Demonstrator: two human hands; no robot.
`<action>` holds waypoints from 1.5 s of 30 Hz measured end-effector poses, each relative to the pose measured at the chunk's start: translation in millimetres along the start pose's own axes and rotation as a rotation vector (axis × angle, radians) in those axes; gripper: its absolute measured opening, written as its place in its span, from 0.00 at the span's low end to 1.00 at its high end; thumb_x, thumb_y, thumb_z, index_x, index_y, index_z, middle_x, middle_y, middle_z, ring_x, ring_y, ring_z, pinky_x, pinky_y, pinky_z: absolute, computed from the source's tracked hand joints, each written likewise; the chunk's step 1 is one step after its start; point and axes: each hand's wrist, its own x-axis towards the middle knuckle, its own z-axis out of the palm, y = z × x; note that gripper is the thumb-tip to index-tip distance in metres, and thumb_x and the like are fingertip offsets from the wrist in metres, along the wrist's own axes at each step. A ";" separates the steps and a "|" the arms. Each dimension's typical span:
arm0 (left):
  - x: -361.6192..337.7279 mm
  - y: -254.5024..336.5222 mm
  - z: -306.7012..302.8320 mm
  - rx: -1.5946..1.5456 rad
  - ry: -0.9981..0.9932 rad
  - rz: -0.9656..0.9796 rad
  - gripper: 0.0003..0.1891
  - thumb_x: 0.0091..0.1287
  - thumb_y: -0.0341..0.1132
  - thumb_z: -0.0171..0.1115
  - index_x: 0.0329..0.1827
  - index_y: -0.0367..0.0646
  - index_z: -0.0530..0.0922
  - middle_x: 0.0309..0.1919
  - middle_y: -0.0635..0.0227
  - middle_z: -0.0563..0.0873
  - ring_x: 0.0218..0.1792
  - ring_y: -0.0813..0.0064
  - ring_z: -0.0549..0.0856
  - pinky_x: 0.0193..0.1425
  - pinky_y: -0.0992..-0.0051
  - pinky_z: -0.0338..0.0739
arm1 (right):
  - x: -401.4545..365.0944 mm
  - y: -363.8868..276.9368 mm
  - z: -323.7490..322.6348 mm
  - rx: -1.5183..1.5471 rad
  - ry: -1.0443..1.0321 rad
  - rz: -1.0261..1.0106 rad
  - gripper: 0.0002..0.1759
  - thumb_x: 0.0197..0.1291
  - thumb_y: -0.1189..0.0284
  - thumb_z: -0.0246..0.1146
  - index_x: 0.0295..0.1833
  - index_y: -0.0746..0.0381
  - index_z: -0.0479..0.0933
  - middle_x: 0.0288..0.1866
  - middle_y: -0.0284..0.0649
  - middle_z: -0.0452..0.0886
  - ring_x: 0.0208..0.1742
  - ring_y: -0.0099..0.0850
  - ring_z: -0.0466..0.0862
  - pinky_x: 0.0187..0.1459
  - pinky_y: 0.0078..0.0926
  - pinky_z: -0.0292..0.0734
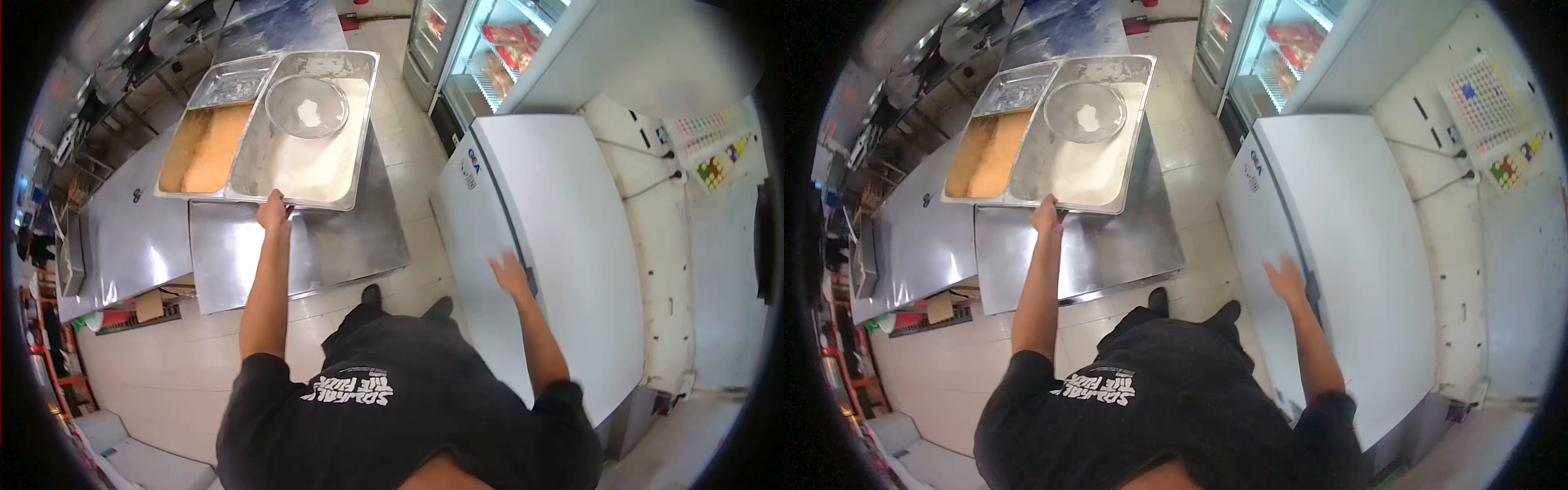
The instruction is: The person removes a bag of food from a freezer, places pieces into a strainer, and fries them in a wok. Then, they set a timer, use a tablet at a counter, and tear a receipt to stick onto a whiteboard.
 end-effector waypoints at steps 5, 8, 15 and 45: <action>-1.7 -13.4 2.1 -0.111 -0.056 0.021 0.08 0.52 0.26 0.60 0.34 0.34 0.74 0.31 0.64 0.80 0.31 0.71 0.81 0.32 0.66 0.82 | 111.9 -314.3 -1.7 0.750 -0.146 -0.136 0.54 0.54 0.36 0.61 0.70 0.71 0.59 0.69 0.56 0.68 0.70 0.44 0.69 0.68 0.38 0.63; -40.5 4.0 8.1 -0.145 -0.010 0.041 0.08 0.53 0.26 0.61 0.32 0.29 0.75 0.32 0.61 0.82 0.31 0.70 0.83 0.32 0.68 0.82 | 139.4 -373.8 34.9 0.938 -0.299 -0.187 0.42 0.56 0.56 0.69 0.66 0.73 0.63 0.61 0.56 0.74 0.63 0.43 0.75 0.63 0.34 0.68; -126.4 1.7 8.8 0.061 -0.122 0.143 0.04 0.59 0.25 0.57 0.29 0.32 0.75 0.28 0.66 0.80 0.27 0.77 0.79 0.31 0.74 0.78 | 53.5 -327.3 -9.0 0.824 -0.027 0.038 0.29 0.55 0.71 0.63 0.60 0.72 0.64 0.55 0.61 0.76 0.59 0.54 0.77 0.58 0.40 0.73; -282.1 -251.8 568.5 0.610 -1.391 -0.294 0.18 0.67 0.44 0.62 0.53 0.42 0.75 0.47 0.64 0.79 0.56 0.64 0.78 0.51 0.56 0.81 | 256.2 198.7 -155.2 -0.088 0.217 0.630 0.31 0.64 0.58 0.56 0.63 0.71 0.64 0.63 0.61 0.70 0.68 0.56 0.67 0.69 0.47 0.58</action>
